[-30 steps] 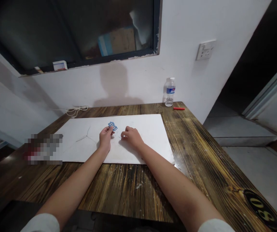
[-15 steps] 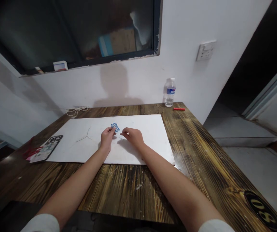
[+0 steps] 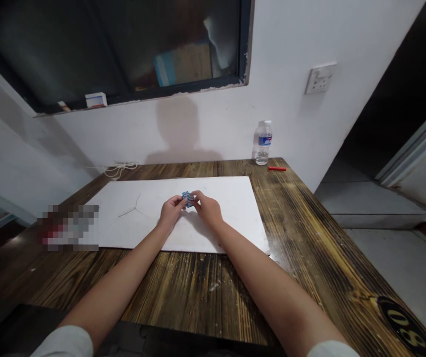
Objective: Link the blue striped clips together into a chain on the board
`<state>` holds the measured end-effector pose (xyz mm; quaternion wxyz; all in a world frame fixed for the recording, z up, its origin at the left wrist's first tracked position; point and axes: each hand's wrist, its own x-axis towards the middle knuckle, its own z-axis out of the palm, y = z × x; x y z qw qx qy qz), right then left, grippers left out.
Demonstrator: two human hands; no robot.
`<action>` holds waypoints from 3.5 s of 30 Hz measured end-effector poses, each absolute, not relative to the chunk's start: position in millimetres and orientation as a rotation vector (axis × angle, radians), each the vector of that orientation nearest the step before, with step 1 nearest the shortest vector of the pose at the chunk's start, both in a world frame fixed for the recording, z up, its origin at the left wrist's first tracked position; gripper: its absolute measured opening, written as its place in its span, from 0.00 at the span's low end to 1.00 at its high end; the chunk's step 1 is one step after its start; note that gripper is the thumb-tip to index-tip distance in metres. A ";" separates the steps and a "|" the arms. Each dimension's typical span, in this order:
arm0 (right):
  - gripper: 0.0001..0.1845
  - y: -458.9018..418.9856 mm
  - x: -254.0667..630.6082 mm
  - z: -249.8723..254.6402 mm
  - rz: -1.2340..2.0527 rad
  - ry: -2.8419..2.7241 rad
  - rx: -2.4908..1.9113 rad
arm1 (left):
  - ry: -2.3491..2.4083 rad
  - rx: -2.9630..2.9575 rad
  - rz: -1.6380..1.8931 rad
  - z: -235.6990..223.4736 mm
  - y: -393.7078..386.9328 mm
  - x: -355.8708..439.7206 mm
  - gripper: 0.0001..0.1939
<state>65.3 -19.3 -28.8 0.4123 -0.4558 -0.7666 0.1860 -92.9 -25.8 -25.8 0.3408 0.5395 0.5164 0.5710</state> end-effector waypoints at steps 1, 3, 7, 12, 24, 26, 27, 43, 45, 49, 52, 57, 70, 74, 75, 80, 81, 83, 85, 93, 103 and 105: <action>0.15 -18.9 65.1 -29.0 0.492 -1.920 -1.157 | 1.333 1.406 1.477 -24.7 -26.7 -92.3 0.13; 0.19 -17.6 65.1 -29.7 0.532 -1.899 -1.170 | 1.324 1.391 1.475 -22.6 -28.5 -91.1 0.15; 0.19 -14.1 66.0 -32.3 0.584 -1.865 -1.147 | 1.278 1.413 1.459 -19.7 -31.4 -89.0 0.18; 0.12 -11.0 68.4 -32.7 0.600 -1.848 -1.176 | 1.226 1.489 1.392 -21.0 -32.0 -88.2 0.16; 0.24 -15.8 61.7 -31.5 0.353 -2.159 -1.164 | 1.459 1.095 1.797 -25.7 -23.2 -102.1 0.17; 0.22 -18.3 60.2 -29.0 0.308 -2.279 -1.131 | 1.460 1.036 1.813 -25.4 -23.1 -103.0 0.17; 0.19 -19.5 59.8 -27.4 0.286 -2.325 -1.111 | 1.455 1.021 1.818 -25.4 -23.0 -103.3 0.17; 0.11 -25.9 58.2 -22.1 0.171 -2.433 -0.992 | 1.437 1.009 1.806 -24.9 -23.1 -102.7 0.18; 0.12 -25.7 58.5 -21.9 0.176 -2.439 -0.973 | 1.439 1.013 1.803 -25.0 -22.9 -102.8 0.18; 0.11 -25.7 57.5 -22.0 0.175 -2.443 -0.962 | 1.450 1.007 1.795 -24.9 -22.7 -102.7 0.18; 0.11 -26.1 55.4 -22.4 0.171 -2.453 -0.982 | 1.465 1.005 1.779 -24.4 -22.8 -102.5 0.18; 0.12 -27.6 52.8 -22.6 0.150 -2.470 -1.005 | 1.466 1.010 1.779 -23.5 -23.7 -101.8 0.19; 0.12 -44.5 38.5 -7.1 0.029 -2.634 -1.214 | 1.463 1.009 1.767 -25.2 -21.8 -102.9 0.18; 0.11 -49.8 34.9 -5.8 -0.021 -2.673 -1.245 | 1.463 1.022 1.769 -27.2 -20.6 -103.9 0.19; 0.10 -50.0 34.7 -6.1 -0.023 -2.680 -1.240 | 1.470 1.025 1.768 -27.4 -20.6 -104.0 0.19; 0.10 -48.6 35.3 -9.7 -0.025 -2.666 -1.211 | 1.477 1.027 1.759 -27.8 -20.8 -104.1 0.19; 0.10 -48.6 35.3 -10.3 -0.025 -2.658 -1.206 | 1.473 1.029 1.760 -27.9 -20.8 -104.1 0.19; 0.10 -49.1 35.0 -11.3 -0.022 -2.645 -1.198 | 1.474 1.032 1.764 -28.1 -20.7 -104.2 0.19; 0.10 -49.4 34.7 -12.0 -0.019 -2.641 -1.194 | 1.483 1.035 1.761 -28.1 -20.8 -104.1 0.19; 0.11 -41.1 39.9 -17.2 -0.060 -2.612 -1.151 | 1.485 1.034 1.755 -25.7 -23.7 -102.5 0.18; 0.21 -32.1 51.3 -25.5 0.262 -2.204 -1.139 | 1.478 1.058 1.751 -24.2 -24.7 -100.8 0.18; 0.21 -30.2 51.7 -26.9 0.336 -2.059 -1.093 | 1.475 1.079 1.738 -23.8 -25.0 -100.3 0.17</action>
